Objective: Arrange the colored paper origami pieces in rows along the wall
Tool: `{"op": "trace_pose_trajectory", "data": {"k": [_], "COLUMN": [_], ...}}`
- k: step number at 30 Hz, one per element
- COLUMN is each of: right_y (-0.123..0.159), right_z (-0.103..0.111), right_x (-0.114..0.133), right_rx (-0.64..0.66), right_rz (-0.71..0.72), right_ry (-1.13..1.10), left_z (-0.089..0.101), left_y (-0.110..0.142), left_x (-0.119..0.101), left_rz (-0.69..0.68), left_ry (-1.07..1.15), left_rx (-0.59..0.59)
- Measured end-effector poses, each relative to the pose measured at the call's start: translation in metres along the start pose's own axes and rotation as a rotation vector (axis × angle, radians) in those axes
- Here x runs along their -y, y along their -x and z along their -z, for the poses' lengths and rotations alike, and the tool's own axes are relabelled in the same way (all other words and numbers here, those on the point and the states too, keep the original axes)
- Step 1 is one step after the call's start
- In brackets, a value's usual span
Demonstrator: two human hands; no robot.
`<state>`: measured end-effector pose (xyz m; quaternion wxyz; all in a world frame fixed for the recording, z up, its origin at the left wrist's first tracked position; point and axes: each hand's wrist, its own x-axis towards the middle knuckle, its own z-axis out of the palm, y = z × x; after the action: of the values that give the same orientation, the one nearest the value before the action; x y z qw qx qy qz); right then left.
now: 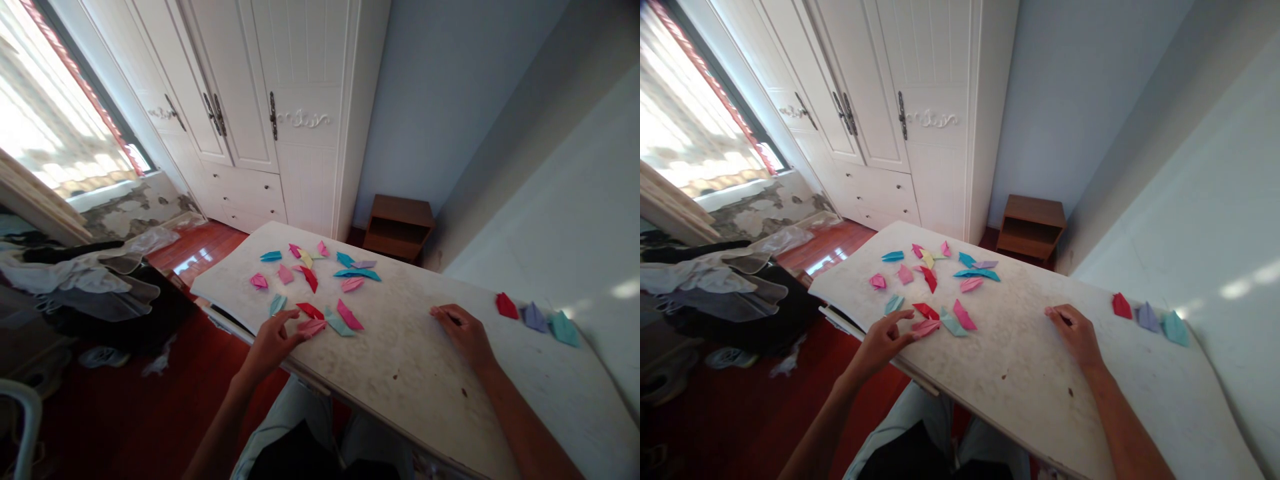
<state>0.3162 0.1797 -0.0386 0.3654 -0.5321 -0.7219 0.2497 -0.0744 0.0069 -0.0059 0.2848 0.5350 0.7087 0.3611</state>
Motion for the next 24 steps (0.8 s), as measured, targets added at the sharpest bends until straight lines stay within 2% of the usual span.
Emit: {"op": "trace_pose_trajectory", "data": {"k": [3, 9, 15, 19, 24], "right_y": [0.000, 0.000, 0.000, -0.001, -0.002], "right_z": [0.000, 0.000, 0.000, -0.001, -0.003], "right_x": [-0.002, -0.002, -0.001, -0.002, -0.002], "right_rx": [-0.002, -0.003, 0.000, 0.003, -0.002], "right_rz": [0.007, 0.003, -0.012, 0.003, 0.048], "right_ry": [-0.007, -0.004, -0.025, -0.028, -0.010], "left_z": [-0.003, -0.006, -0.006, -0.007, -0.011], "left_y": [-0.001, -0.008, -0.005, -0.002, -0.007], "left_x": [-0.001, -0.001, -0.005, -0.012, -0.028], "left_rz": [-0.096, -0.095, -0.130, -0.096, -0.012], "left_ry": [-0.174, -0.263, -0.156, -0.056, 0.347], "left_rx": [0.043, 0.119, 0.154, 0.133, 0.144]}}
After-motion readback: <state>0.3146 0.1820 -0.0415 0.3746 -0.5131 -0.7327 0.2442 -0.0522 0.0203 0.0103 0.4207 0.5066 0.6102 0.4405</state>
